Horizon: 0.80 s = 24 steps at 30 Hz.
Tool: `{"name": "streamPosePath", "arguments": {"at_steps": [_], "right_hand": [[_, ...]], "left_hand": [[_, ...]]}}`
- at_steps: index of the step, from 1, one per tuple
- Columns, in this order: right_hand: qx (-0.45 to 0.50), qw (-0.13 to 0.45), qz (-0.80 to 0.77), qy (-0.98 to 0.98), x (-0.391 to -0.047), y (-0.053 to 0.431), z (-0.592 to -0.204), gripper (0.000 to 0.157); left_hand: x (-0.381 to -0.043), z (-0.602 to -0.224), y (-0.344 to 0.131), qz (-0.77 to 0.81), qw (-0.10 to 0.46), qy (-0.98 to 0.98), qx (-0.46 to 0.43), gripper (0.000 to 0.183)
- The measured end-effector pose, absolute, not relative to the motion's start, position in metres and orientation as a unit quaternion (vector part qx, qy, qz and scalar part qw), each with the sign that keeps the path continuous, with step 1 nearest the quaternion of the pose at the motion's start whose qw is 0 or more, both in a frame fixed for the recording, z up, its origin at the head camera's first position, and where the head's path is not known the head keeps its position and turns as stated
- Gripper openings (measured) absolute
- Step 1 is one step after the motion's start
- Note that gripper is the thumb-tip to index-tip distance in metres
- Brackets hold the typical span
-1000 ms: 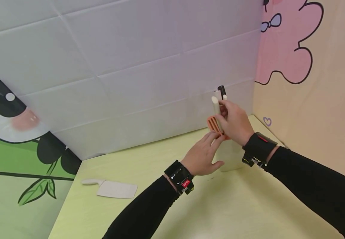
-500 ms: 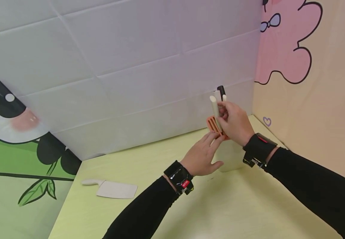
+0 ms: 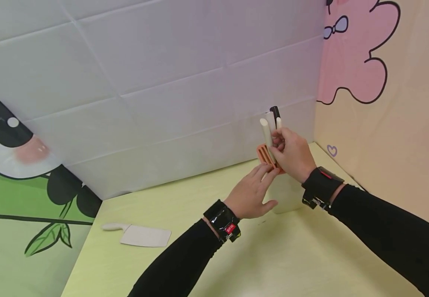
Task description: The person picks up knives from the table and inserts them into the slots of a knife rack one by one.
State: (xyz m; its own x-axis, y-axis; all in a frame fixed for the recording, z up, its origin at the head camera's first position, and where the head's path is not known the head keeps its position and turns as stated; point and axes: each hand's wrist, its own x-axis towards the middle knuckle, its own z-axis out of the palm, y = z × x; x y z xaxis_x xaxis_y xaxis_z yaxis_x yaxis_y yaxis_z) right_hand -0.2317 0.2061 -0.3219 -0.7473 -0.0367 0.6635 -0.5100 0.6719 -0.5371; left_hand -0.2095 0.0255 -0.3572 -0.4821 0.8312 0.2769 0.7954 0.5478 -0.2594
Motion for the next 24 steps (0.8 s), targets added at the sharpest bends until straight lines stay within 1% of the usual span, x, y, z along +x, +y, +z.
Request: {"name": "streamPosePath", "arguments": {"at_steps": [10,14,19,24], "right_hand": [[0.179,0.325,0.383,-0.846,-0.221,0.203,-0.320,0.029],[0.182,0.328,0.381,-0.845,-0.216,0.201,-0.321,0.029],[0.189,0.338,0.376,-0.842,-0.211,0.200,-0.322,0.026],[0.199,0.342,0.373,-0.839,-0.202,0.198,-0.324,0.023]], "left_hand": [[-0.204,-0.359,0.017,0.059,0.184,-0.870,-0.454,0.093],[-0.200,-0.360,0.014,0.055,0.185,-0.874,-0.445,0.092],[-0.199,-0.360,0.004,0.033,0.206,-0.873,-0.441,0.089],[-0.201,-0.360,-0.018,0.022,0.222,-0.877,-0.426,0.088]]}}
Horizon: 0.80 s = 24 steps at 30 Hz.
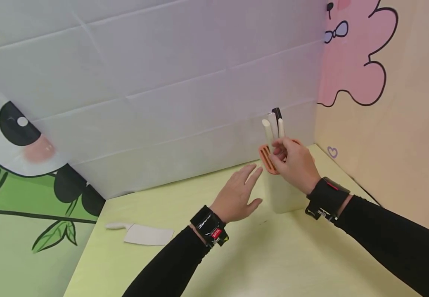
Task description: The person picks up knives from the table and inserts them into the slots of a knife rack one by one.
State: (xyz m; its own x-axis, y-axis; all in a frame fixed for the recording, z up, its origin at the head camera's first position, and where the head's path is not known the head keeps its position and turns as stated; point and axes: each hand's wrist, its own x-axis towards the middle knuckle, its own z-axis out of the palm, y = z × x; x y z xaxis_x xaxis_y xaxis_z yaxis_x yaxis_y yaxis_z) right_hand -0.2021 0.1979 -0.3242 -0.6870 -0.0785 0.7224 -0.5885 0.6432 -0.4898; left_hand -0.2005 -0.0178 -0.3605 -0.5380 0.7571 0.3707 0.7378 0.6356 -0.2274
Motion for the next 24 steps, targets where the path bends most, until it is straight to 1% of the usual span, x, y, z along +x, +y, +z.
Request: {"name": "streamPosePath", "arguments": {"at_steps": [8,14,20,24], "right_hand": [[0.188,0.311,0.378,-0.851,-0.192,0.193,-0.333,0.017],[0.209,0.292,0.388,-0.849,-0.182,0.188,-0.345,0.016],[0.231,0.261,0.405,-0.845,-0.173,0.178,-0.354,0.012],[0.243,0.243,0.406,-0.846,-0.168,0.170,-0.360,0.010]], "left_hand": [[-0.207,-0.365,-0.064,-0.003,0.217,-0.896,-0.388,0.080],[-0.213,-0.369,-0.112,-0.035,0.214,-0.915,-0.341,0.073],[-0.221,-0.379,-0.172,-0.073,0.221,-0.937,-0.259,0.067],[-0.220,-0.391,-0.217,-0.094,0.214,-0.958,-0.168,0.066]]}}
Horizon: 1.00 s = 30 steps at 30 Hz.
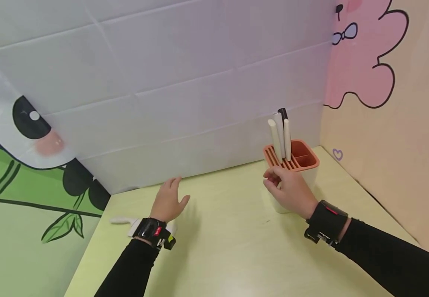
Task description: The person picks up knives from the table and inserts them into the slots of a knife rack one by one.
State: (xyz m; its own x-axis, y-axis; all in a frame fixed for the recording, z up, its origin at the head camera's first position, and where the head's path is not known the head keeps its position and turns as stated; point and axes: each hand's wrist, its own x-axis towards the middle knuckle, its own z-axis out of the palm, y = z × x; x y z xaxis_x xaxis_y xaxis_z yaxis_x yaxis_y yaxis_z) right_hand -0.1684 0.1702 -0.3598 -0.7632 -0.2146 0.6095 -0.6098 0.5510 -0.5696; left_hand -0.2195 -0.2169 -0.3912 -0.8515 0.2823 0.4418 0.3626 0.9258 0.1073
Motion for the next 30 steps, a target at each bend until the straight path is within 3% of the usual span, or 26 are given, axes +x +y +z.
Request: {"name": "streamPosePath", "arguments": {"at_steps": [4,8,13,20,30], "right_hand": [[0.249,0.223,0.405,-0.851,-0.164,0.169,-0.367,0.009],[0.243,0.206,0.405,-0.857,-0.159,0.170,-0.374,0.008],[0.237,0.196,0.407,-0.860,-0.156,0.172,-0.381,0.008],[0.237,0.183,0.418,-0.858,-0.153,0.174,-0.386,0.010],[0.237,0.182,0.418,-0.858,-0.152,0.180,-0.391,0.011]], "left_hand": [[-0.218,-0.406,-0.258,-0.086,0.168,-0.981,-0.045,0.069],[-0.215,-0.420,-0.295,-0.068,0.085,-0.992,0.071,0.077],[-0.211,-0.436,-0.324,-0.073,0.020,-0.985,0.157,0.085],[-0.219,-0.461,-0.343,-0.104,-0.016,-0.973,0.203,0.094],[-0.229,-0.477,-0.346,-0.114,-0.070,-0.971,0.199,0.105]]}}
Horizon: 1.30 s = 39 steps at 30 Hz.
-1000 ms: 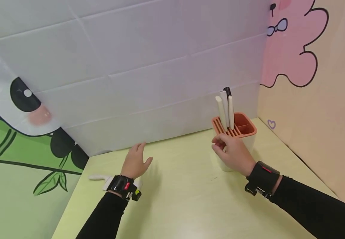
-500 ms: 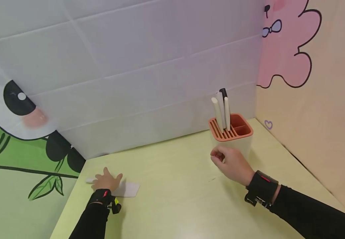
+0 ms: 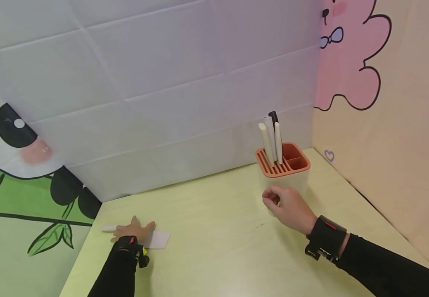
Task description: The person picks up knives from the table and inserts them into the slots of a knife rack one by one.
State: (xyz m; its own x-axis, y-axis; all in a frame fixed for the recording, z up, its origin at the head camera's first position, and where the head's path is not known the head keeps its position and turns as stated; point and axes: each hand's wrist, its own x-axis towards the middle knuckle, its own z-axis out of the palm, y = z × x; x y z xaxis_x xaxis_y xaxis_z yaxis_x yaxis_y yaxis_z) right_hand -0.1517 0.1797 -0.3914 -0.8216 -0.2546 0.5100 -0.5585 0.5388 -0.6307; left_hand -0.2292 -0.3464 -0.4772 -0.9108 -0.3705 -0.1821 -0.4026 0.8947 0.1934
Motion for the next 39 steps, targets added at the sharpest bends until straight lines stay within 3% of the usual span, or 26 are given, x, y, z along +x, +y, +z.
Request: {"name": "streamPosePath", "arguments": {"at_steps": [16,22,29,39], "right_hand": [[0.231,0.181,0.417,-0.860,-0.153,0.182,-0.397,0.015],[0.229,0.170,0.425,-0.859,-0.151,0.182,-0.402,0.016],[0.232,0.147,0.438,-0.856,-0.147,0.177,-0.412,0.012],[0.229,0.103,0.453,-0.855,-0.141,0.168,-0.427,0.008]], "left_hand": [[-0.229,-0.478,-0.338,0.080,0.076,0.972,-0.210,0.094],[-0.234,-0.481,-0.331,0.085,0.071,0.980,-0.163,0.081],[-0.243,-0.494,-0.320,0.091,0.023,0.992,-0.081,0.055],[-0.240,-0.480,-0.272,0.076,0.007,0.997,0.003,0.048]]}}
